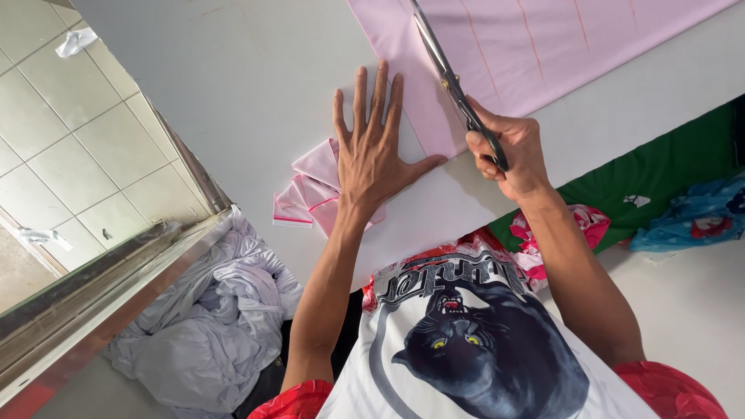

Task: The person uses scissors to cut a large piece of pink fabric laid out on a white table. They follow pre-drawn lines to cut the fabric into smaller rectangular pieces, stacking the cut pieces to the side as they work.

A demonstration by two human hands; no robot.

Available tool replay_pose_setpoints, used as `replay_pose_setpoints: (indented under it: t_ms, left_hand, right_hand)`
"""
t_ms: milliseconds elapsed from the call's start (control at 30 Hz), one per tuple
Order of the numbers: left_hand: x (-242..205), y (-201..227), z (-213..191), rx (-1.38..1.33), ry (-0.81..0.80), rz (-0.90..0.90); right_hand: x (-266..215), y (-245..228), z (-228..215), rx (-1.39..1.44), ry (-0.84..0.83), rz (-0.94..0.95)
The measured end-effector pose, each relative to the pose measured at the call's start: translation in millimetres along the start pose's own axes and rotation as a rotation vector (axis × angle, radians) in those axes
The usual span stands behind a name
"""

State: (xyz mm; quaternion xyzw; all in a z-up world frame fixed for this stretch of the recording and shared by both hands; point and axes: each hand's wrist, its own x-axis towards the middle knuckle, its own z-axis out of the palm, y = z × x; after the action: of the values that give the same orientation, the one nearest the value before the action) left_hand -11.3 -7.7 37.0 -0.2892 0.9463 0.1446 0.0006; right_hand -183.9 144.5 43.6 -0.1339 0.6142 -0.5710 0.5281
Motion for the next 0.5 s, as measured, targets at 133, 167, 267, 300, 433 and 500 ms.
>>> replay_pose_setpoints:
  t_ms: [133, 167, 267, 300, 433, 500]
  left_hand:
    - [-1, -1, 0, -0.02, 0.004, 0.0]
    - [0, -2, 0, -0.026, 0.007, 0.004]
    - [0, -2, 1, -0.026, 0.0, 0.003]
    - [0, -2, 0, -0.028, 0.0, 0.001]
    - [0, -2, 0, -0.052, 0.01, 0.004]
    - [0, -3, 0, -0.062, 0.006, 0.007]
  right_hand:
    - [10, -6, 6, 0.016, -0.015, 0.006]
    - [13, -7, 8, 0.005, -0.011, 0.016]
    - [16, 3, 2, -0.013, -0.027, -0.01]
    - [17, 6, 0, -0.015, -0.028, -0.009]
    - [16, 2, 2, -0.013, -0.027, -0.014]
    - [16, -7, 8, -0.003, -0.028, -0.017]
